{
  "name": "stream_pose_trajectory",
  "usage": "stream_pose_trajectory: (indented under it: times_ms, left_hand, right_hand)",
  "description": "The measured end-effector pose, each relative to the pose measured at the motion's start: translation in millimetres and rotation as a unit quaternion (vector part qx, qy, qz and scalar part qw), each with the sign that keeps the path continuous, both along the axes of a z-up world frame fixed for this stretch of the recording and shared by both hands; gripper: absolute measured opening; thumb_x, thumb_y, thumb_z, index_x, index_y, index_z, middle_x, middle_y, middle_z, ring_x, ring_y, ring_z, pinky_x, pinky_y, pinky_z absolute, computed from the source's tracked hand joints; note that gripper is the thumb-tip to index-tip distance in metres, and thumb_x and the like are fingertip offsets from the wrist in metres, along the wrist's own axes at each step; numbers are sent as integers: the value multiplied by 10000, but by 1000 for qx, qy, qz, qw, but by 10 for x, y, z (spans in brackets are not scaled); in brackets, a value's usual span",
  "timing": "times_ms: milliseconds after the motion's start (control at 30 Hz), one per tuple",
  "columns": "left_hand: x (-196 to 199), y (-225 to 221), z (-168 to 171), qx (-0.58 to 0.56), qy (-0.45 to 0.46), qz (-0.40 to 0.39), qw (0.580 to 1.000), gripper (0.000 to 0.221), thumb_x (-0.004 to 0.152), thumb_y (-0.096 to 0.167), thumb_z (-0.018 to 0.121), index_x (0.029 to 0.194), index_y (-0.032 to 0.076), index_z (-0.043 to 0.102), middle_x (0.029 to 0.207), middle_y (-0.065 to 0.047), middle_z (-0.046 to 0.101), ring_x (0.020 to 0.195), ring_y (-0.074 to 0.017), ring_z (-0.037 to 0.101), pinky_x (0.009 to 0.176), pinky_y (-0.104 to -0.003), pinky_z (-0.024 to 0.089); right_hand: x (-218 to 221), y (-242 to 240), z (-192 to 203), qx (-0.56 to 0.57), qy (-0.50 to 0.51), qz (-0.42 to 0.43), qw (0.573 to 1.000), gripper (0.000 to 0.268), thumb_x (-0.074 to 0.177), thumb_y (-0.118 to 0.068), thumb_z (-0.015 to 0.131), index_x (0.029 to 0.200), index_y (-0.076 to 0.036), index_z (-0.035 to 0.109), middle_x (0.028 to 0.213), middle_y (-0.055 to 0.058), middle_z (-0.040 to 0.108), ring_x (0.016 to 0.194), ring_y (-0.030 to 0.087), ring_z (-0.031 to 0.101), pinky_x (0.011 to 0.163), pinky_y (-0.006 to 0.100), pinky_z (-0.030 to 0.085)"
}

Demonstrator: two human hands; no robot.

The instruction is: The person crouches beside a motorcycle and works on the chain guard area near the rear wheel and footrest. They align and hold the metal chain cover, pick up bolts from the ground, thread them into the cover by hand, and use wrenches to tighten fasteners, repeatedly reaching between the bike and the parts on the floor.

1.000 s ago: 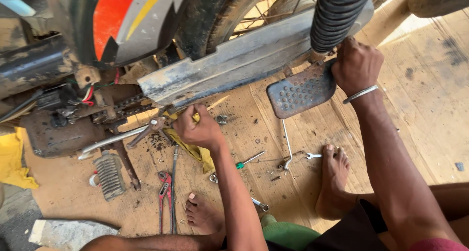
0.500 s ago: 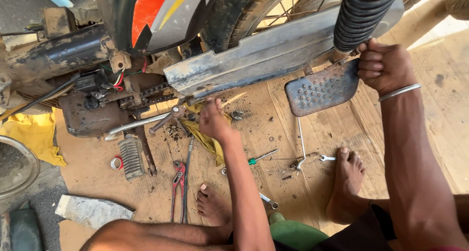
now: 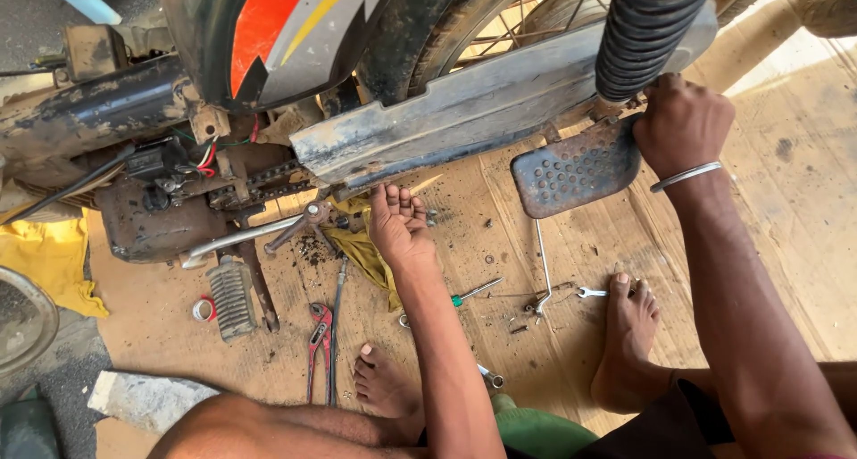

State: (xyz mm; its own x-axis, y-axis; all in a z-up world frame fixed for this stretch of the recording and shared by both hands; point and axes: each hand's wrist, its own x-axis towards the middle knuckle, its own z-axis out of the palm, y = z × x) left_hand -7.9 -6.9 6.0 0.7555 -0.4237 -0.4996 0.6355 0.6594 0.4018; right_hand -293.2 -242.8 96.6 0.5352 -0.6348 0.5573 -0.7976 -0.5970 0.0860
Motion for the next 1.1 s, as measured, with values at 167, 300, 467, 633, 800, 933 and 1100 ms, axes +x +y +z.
stream_pose_trajectory:
  times_ms: [167,300,467,633,800,933,1100]
  left_hand:
    - [-22,-18,77,70,-86,66,992,89,885,120,778,857,66,714,762,-15,706,681,-108,631,614,-240,498]
    - [-21,-76,-51,96,-169,112,975,79,905,37,756,838,50,717,745,-35,715,642,-74,587,575,-187,425]
    - [-30,-120,-140,53,-235,161,957,92,920,-4,755,841,21,714,784,-43,696,687,-81,600,644,-217,489]
    - [-59,-102,-140,89,-279,171,941,97,904,-37,737,844,27,695,812,-65,703,731,-119,651,726,-253,530]
    - [-166,-85,99,169,-276,159,933,66,951,71,668,887,62,685,818,-25,697,760,-85,630,770,-259,520]
    - [-450,-141,-85,201,-334,157,908,141,999,133,633,898,70,708,829,-5,648,767,-87,619,810,-276,580]
    - [-1263,-371,-788,329,-473,-27,817,168,958,157,612,896,42,718,862,-52,737,772,-146,694,690,-320,567]
  right_hand:
    - [-41,-192,-84,49,-86,8,995,159,991,-94,734,840,-44,732,689,144,659,593,278,605,586,413,481]
    - [-139,-386,-140,138,-269,118,946,175,938,23,615,1001,38,778,856,155,745,756,192,705,714,342,563]
    - [-190,-434,79,589,-521,24,617,136,1023,-53,591,961,48,659,721,-1,595,525,62,435,416,231,287]
    - [-331,-604,-98,758,-600,101,237,292,1155,-123,524,990,59,682,640,-45,432,471,45,270,376,182,242]
    - [-74,-73,366,605,-485,5,632,285,1077,-223,595,920,-6,691,637,2,561,467,80,396,394,224,273]
    - [-66,-103,23,320,-383,88,862,224,1030,-195,721,987,20,678,745,11,656,607,84,596,500,253,444]
    - [96,11,40,61,-2,-72,996,135,993,-194,757,1011,-60,761,651,99,667,507,265,590,498,438,449]
